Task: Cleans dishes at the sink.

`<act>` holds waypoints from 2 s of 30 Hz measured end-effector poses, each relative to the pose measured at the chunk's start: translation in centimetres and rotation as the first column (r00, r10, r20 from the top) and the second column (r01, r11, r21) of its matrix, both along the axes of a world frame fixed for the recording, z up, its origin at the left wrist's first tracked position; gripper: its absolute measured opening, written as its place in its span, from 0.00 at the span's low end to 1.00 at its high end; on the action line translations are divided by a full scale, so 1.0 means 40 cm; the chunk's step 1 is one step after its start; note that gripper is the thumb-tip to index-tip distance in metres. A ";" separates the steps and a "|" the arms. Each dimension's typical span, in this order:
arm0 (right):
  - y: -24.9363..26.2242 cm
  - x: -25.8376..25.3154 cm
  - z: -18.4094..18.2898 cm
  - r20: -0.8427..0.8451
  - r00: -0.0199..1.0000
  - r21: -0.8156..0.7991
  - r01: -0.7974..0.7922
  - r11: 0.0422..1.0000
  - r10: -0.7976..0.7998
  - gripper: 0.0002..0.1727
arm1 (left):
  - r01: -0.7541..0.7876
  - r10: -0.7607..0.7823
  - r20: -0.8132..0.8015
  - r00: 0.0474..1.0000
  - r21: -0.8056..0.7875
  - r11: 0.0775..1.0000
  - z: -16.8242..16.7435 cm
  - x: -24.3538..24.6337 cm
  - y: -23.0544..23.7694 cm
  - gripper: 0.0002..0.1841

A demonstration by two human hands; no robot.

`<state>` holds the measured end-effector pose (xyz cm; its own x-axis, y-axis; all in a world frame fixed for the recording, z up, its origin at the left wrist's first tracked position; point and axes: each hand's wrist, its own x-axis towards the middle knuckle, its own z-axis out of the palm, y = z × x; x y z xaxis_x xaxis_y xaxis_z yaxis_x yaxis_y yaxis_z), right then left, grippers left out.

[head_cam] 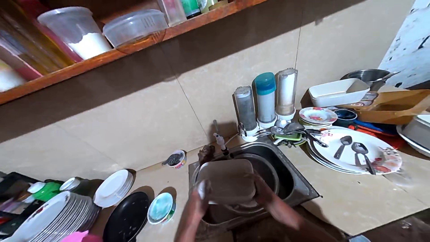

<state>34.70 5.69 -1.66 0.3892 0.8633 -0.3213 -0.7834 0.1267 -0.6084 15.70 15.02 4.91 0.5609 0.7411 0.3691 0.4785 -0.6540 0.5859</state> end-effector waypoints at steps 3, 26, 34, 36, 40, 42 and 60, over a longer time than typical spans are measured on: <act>0.006 -0.037 -0.004 0.342 0.938 0.051 0.030 0.998 -0.046 0.39 | -0.057 0.133 0.120 0.984 -0.496 0.867 -0.057 0.022 0.054 0.24; -0.025 -0.057 0.084 0.803 0.521 0.217 0.198 0.956 -0.290 0.60 | 0.320 -0.285 -0.184 0.941 0.200 0.926 -0.075 0.134 -0.162 0.17; -0.050 -0.020 0.053 0.700 0.458 0.504 0.228 0.833 -0.548 0.61 | 0.356 -0.239 -0.377 0.895 0.281 0.891 -0.049 0.134 -0.082 0.15; -0.047 -0.051 0.040 0.630 0.459 0.553 0.300 0.777 -0.626 0.65 | 0.270 -0.217 -0.357 0.909 0.104 0.957 -0.004 0.193 -0.179 0.18; -0.088 0.026 0.068 0.716 0.380 0.497 0.311 0.810 -0.585 0.47 | 0.381 -0.311 -0.222 0.924 0.476 0.793 -0.102 0.245 -0.173 0.16; -0.105 0.089 0.064 0.779 0.302 0.467 0.308 0.829 -0.550 0.38 | 0.487 -0.379 -0.310 0.872 0.632 0.603 -0.151 0.232 -0.092 0.16; -0.091 -0.013 -0.023 0.442 0.842 -0.008 0.348 0.938 -0.309 0.34 | 0.518 -0.421 -0.345 0.839 0.266 0.813 -0.164 0.161 -0.115 0.15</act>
<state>34.19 2.07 -2.56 0.7604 0.6377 -0.1228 -0.3651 0.2633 -0.8930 22.13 10.42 -1.67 0.9163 0.2177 0.3363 0.1610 -0.9688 0.1884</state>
